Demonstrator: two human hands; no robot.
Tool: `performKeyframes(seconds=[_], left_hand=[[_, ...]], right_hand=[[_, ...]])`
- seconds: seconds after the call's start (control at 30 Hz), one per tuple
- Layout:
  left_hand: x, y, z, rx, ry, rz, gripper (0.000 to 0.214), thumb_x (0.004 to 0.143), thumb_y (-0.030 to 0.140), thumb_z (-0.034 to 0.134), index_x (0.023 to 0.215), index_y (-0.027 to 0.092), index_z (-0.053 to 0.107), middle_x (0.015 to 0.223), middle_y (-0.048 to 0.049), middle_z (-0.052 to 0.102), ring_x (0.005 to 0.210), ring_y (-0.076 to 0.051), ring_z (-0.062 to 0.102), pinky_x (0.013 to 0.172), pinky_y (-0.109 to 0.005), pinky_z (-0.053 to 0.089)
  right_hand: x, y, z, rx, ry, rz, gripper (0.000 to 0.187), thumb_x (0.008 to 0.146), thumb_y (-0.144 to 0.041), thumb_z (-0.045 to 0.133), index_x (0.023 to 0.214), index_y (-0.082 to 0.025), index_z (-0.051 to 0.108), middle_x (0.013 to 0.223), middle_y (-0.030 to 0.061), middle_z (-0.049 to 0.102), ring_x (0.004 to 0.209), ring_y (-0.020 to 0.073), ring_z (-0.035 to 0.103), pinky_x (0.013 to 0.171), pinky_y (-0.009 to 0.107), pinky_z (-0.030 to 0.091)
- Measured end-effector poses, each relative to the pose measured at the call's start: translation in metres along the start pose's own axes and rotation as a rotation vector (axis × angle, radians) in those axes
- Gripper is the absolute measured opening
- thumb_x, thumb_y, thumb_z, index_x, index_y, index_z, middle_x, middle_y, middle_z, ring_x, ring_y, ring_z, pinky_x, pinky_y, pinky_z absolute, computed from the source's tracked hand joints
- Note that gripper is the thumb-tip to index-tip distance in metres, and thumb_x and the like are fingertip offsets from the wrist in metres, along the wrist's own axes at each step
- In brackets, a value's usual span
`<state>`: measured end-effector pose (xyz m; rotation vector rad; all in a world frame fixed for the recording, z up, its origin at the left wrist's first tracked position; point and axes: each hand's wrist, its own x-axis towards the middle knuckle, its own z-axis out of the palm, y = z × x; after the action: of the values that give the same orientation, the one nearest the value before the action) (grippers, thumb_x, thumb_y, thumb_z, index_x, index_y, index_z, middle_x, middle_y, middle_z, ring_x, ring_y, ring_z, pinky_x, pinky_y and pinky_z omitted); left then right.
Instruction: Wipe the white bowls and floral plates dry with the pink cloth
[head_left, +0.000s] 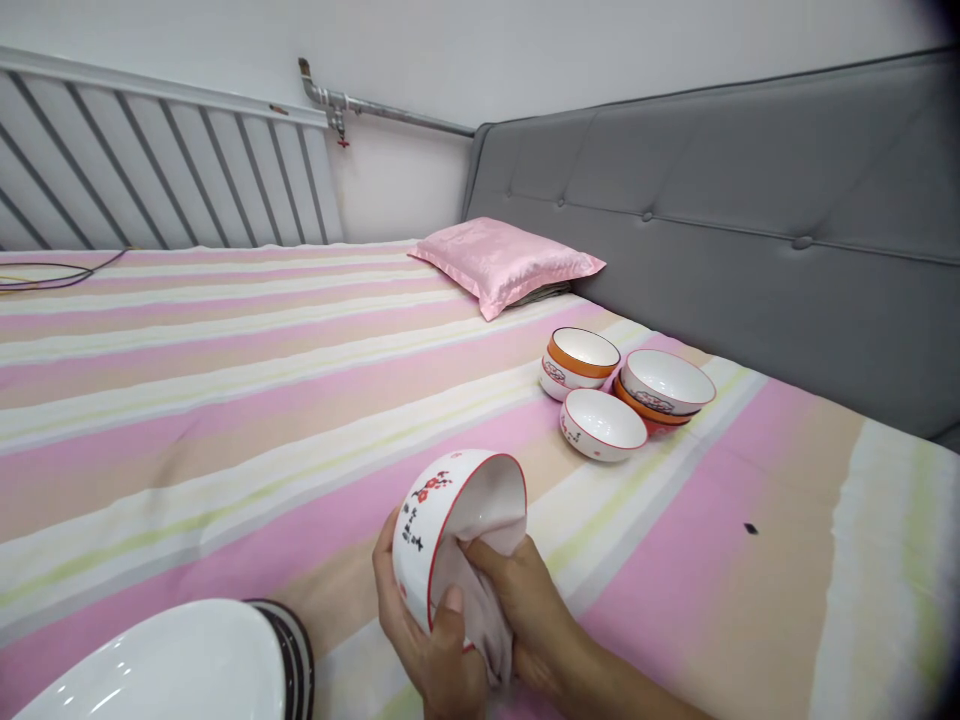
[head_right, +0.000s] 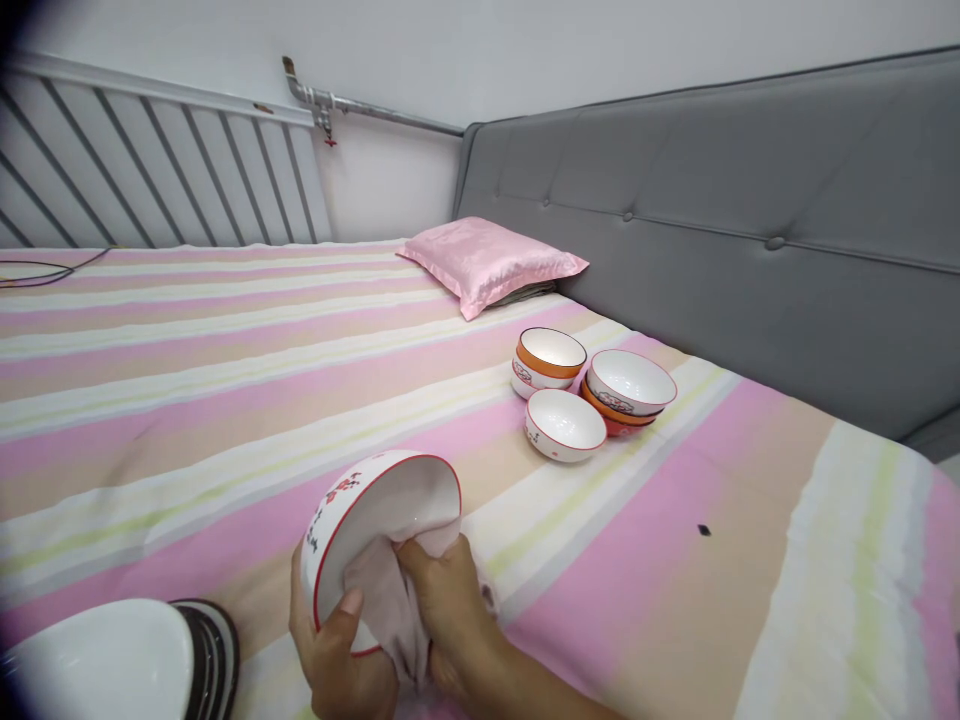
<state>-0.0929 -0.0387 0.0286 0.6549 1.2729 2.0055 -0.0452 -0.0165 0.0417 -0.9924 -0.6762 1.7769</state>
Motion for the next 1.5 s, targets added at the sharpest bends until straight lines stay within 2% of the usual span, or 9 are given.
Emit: performKeyframes(seconds=[0.13,0.3,0.4,0.5,0.6,0.87,1.07,1.27,1.5], left_hand=[[0.004,0.002,0.003,-0.038,0.004,-0.009,0.063,0.066,0.038,0.058,0.126,0.021,0.045,0.120,-0.0073,0.056,0.114,-0.031,0.050,0.094,-0.040,0.040],[0.021,0.008,0.000,0.016,-0.251,-0.058,0.063,0.065,0.041,0.063,0.122,0.018,0.049,0.117,-0.0098,0.059,0.114,-0.032,0.051,0.095,-0.040,0.039],[0.031,0.013,-0.004,0.120,-0.449,-0.111,0.060,0.063,0.040,0.066,0.117,0.017,0.054,0.117,-0.0107,0.060,0.111,-0.033,0.052,0.093,-0.040,0.040],[0.038,0.015,-0.008,0.274,-0.672,-0.160,0.058,0.065,0.038,0.065,0.118,0.017,0.053,0.116,-0.0110,0.060,0.107,-0.033,0.054,0.088,-0.040,0.041],[0.041,0.016,-0.010,0.350,-0.768,-0.175,0.052,0.067,0.033,0.060,0.116,0.018,0.053,0.114,-0.0101,0.061,0.103,-0.031,0.055,0.086,-0.039,0.041],[0.037,0.015,-0.008,0.282,-0.621,-0.164,0.051,0.058,0.022,0.051,0.108,0.017,0.057,0.103,-0.0071,0.065,0.094,-0.030,0.058,0.082,-0.037,0.042],[0.037,0.004,-0.011,0.138,-0.489,-0.135,0.052,0.057,0.029,0.057,0.107,0.015,0.059,0.104,-0.0097,0.065,0.096,-0.032,0.058,0.084,-0.038,0.043],[0.036,-0.003,-0.011,0.073,-0.308,-0.082,0.056,0.056,0.038,0.061,0.106,0.014,0.062,0.104,-0.0110,0.065,0.102,-0.034,0.056,0.084,-0.039,0.045],[0.030,0.002,-0.009,-0.108,-0.226,-0.143,0.057,0.060,0.032,0.062,0.114,0.015,0.057,0.097,-0.0079,0.067,0.101,-0.032,0.058,0.083,-0.037,0.046]], right_hand=[[0.008,-0.005,-0.008,-0.070,0.023,-0.048,0.030,0.072,-0.029,0.064,0.098,-0.014,0.063,0.087,0.0082,0.071,0.078,0.0239,0.067,0.065,0.031,0.052],[0.025,-0.039,-0.038,-0.545,0.080,-0.357,0.022,0.076,-0.024,0.056,0.093,-0.014,0.067,0.087,0.0070,0.072,0.086,0.0253,0.066,0.072,0.033,0.051],[0.023,-0.061,-0.050,-0.952,0.066,-0.625,0.034,0.074,-0.011,0.048,0.100,-0.023,0.067,0.097,0.0019,0.071,0.092,0.0225,0.064,0.080,0.031,0.048],[0.014,-0.071,-0.051,-1.222,0.048,-0.688,0.046,0.069,-0.004,0.045,0.101,-0.029,0.067,0.099,-0.0029,0.071,0.089,0.0195,0.065,0.077,0.028,0.047],[0.009,-0.071,-0.048,-1.274,-0.017,-0.722,0.043,0.071,-0.004,0.045,0.098,-0.029,0.067,0.100,-0.0035,0.070,0.089,0.0173,0.065,0.074,0.025,0.047],[0.016,-0.071,-0.050,-1.104,-0.106,-0.685,0.047,0.071,-0.004,0.043,0.104,-0.027,0.066,0.102,-0.0013,0.070,0.093,0.0176,0.064,0.081,0.028,0.048],[0.023,-0.068,-0.049,-1.099,-0.057,-0.639,0.043,0.076,-0.006,0.043,0.108,-0.025,0.065,0.099,0.0001,0.070,0.088,0.0177,0.064,0.080,0.028,0.047],[0.025,-0.056,-0.045,-1.037,0.035,-0.599,0.028,0.082,-0.014,0.042,0.093,-0.022,0.067,0.079,-0.0009,0.068,0.077,0.0181,0.063,0.069,0.025,0.046],[0.031,-0.038,-0.044,-0.903,0.079,-0.488,0.022,0.081,-0.024,0.048,0.089,-0.019,0.068,0.083,0.0025,0.071,0.082,0.0230,0.065,0.071,0.029,0.049]])
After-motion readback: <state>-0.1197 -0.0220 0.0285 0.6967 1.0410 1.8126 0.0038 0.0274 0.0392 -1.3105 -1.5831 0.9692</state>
